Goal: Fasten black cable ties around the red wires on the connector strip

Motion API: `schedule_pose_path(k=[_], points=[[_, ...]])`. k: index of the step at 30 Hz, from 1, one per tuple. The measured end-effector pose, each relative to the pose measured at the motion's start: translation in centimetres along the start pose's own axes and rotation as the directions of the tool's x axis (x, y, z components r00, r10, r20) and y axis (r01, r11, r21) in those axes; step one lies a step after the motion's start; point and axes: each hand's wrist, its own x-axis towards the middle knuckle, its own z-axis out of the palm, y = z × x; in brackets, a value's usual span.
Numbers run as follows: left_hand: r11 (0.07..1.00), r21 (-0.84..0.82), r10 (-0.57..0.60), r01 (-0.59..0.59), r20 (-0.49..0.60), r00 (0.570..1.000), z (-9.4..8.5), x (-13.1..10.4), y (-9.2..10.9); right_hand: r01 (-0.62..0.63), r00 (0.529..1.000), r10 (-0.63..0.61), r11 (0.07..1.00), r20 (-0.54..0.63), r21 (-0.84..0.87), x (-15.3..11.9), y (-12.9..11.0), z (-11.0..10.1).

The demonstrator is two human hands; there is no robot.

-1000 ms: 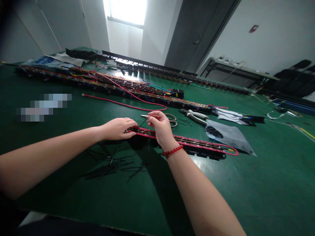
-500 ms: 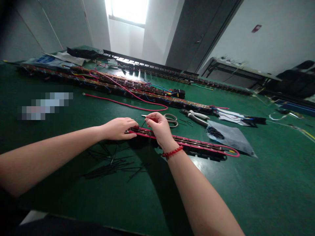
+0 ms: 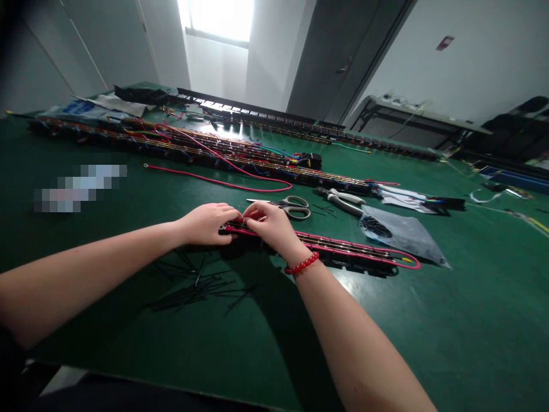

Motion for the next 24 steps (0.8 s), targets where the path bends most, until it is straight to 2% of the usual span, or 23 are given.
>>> schedule_pose_path(k=[10, 18, 24], points=[[0.986, 0.021, -0.165, 0.166, -0.053, 0.985, 0.0, -0.1, 1.6, 0.036, 0.998, -0.034, 0.999, 0.045, -0.024, 0.0, 0.1, -0.1], [0.99, 0.004, -0.139, 0.141, -0.097, 0.985, 0.1, -0.3, 1.3, 0.016, 0.997, -0.016, 1.0, 0.069, 0.007, 0.1, -0.1, -0.3], [0.989, -0.034, -0.145, 0.142, -0.15, 0.978, -0.2, -0.5, 2.2, 0.01, 0.999, -0.013, 0.998, 0.05, 0.06, 0.0, 0.3, -0.2]])
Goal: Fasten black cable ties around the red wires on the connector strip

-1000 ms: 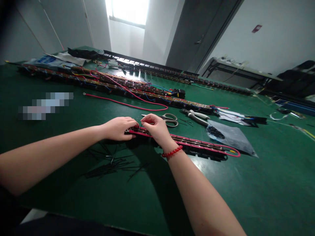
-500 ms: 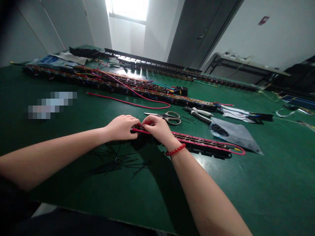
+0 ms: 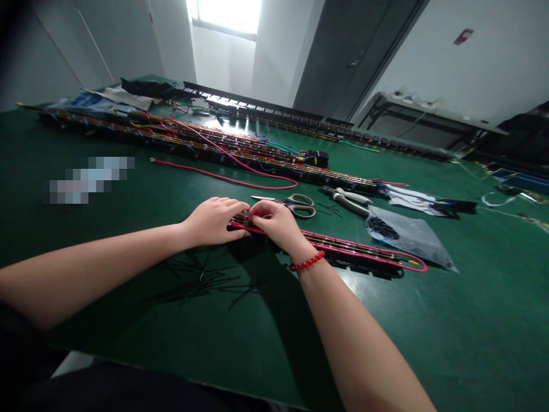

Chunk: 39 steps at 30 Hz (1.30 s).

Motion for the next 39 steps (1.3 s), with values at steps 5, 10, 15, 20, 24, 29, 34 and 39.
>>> schedule_pose_path(k=[5, 10, 15, 20, 24, 29, 34, 39], points=[[0.997, -0.069, -0.045, 0.042, -0.042, 0.998, 0.0, 0.0, 0.6, -0.017, 1.0, 0.017, 0.998, 0.007, 0.061, 0.0, 0.1, -0.1], [0.985, -0.137, -0.105, 0.102, -0.011, 0.994, 0.5, 0.2, 0.2, -0.043, 0.999, 0.039, 0.992, 0.037, 0.116, -0.1, -0.2, -0.3], [0.978, -0.174, -0.109, 0.115, 0.045, 0.993, 0.1, 0.4, 0.1, -0.059, 0.998, 0.053, 0.986, 0.046, 0.159, -0.2, -0.3, -0.4], [0.975, -0.182, -0.114, 0.128, 0.085, 0.99, -0.3, 0.5, 0.3, -0.062, 0.997, 0.054, 0.982, 0.05, 0.176, -0.3, -0.2, -0.5], [0.974, -0.174, -0.129, 0.146, 0.101, 0.986, -0.4, 0.5, 0.3, -0.055, 0.997, 0.045, 0.984, 0.062, 0.168, -0.3, -0.2, -0.5], [0.973, -0.165, -0.144, 0.161, 0.106, 0.984, -0.4, 0.6, 0.3, -0.052, 0.996, 0.04, 0.987, 0.081, 0.15, -0.3, -0.3, -0.4], [0.972, -0.165, -0.149, 0.167, 0.116, 0.982, -0.4, 0.5, 0.3, -0.061, 0.994, 0.047, 0.988, 0.094, 0.145, -0.4, -0.6, -0.4], [0.972, -0.165, -0.146, 0.166, 0.125, 0.981, -0.5, 0.5, 0.4, -0.064, 0.994, 0.05, 0.989, 0.102, 0.134, -0.4, -0.7, -0.4]])
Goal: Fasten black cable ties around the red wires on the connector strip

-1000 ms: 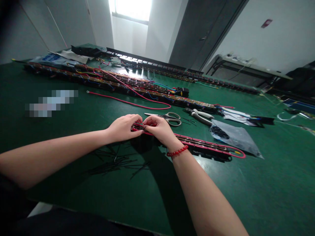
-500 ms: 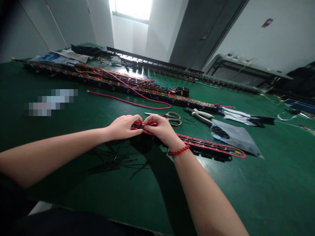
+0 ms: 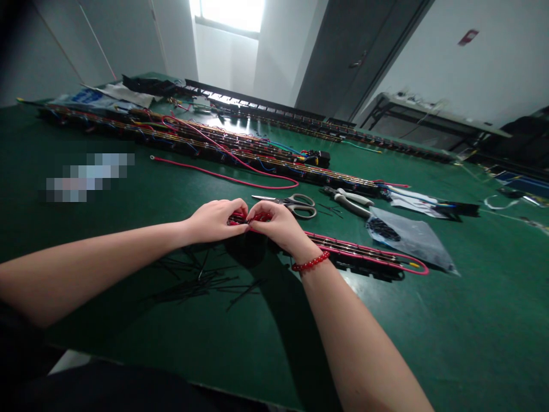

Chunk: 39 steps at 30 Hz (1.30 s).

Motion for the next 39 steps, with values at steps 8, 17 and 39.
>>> schedule_pose_path(k=[8, 17, 39], points=[[1.0, -0.004, -0.011, 0.011, 0.009, 1.0, -0.05, 0.1, 0.04, -0.004, 0.999, 0.006, 0.999, -0.039, 0.034, 0.03, 0.35, -0.06], [1.0, -0.018, -0.02, 0.021, 0.03, 0.999, -0.05, 0.19, -0.03, -0.001, 0.999, 0.003, 0.999, -0.04, 0.032, 0.04, 0.22, -0.23], [0.999, -0.023, -0.033, 0.034, 0.036, 0.999, -0.08, 0.16, -0.05, 0.045, 0.998, -0.047, 0.998, -0.047, -0.05, -0.12, 0.16, 0.01]])
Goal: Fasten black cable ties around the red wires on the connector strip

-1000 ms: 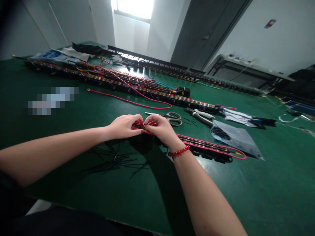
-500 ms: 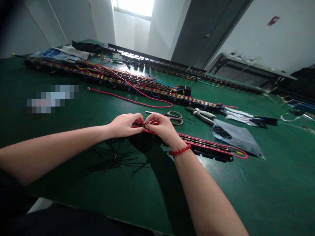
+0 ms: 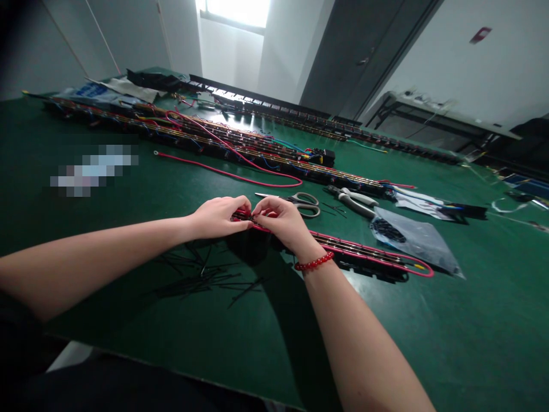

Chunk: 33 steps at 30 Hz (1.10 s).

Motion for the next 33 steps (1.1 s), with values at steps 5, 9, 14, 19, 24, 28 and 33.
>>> schedule_pose_path(k=[5, 9, 14, 19, 24, 28, 33], points=[[1.0, 0.011, -0.004, 0.004, 0.0, 1.0, -0.06, -0.02, 0.07, 0.042, 0.999, -0.045, 0.993, -0.024, -0.107, 0.13, 0.27, 0.18], [1.0, 0.018, -0.007, 0.007, 0.002, 1.0, -0.08, -0.01, 0.09, 0.075, 0.996, -0.081, 0.98, -0.023, -0.183, 0.27, 0.32, 0.23], [1.0, 0.025, -0.004, 0.004, 0.005, 1.0, -0.02, 0.01, 0.03, 0.086, 0.996, -0.086, 0.968, 0.013, -0.234, 0.13, -0.04, 0.13], [1.0, 0.024, 0.003, -0.003, -0.001, 1.0, 0.1, 0.03, -0.07, 0.051, 0.999, -0.047, 0.98, 0.027, -0.191, 0.01, -0.2, 0.11], [1.0, 0.017, 0.014, -0.013, -0.009, 1.0, 0.13, 0.07, -0.09, -0.048, 0.998, 0.052, 0.996, 0.046, -0.074, 0.2, 0.02, -0.05], [1.0, 0.003, 0.023, -0.023, -0.026, 0.999, 0.1, 0.05, -0.14, -0.1, 0.993, 0.101, 0.995, 0.066, -0.017, 0.42, 0.0, -0.37], [0.996, -0.058, 0.066, -0.071, -0.094, 0.993, 0.43, -0.08, -0.37, -0.085, 0.995, 0.086, 0.996, 0.055, -0.027, 0.47, 0.07, -0.44]])
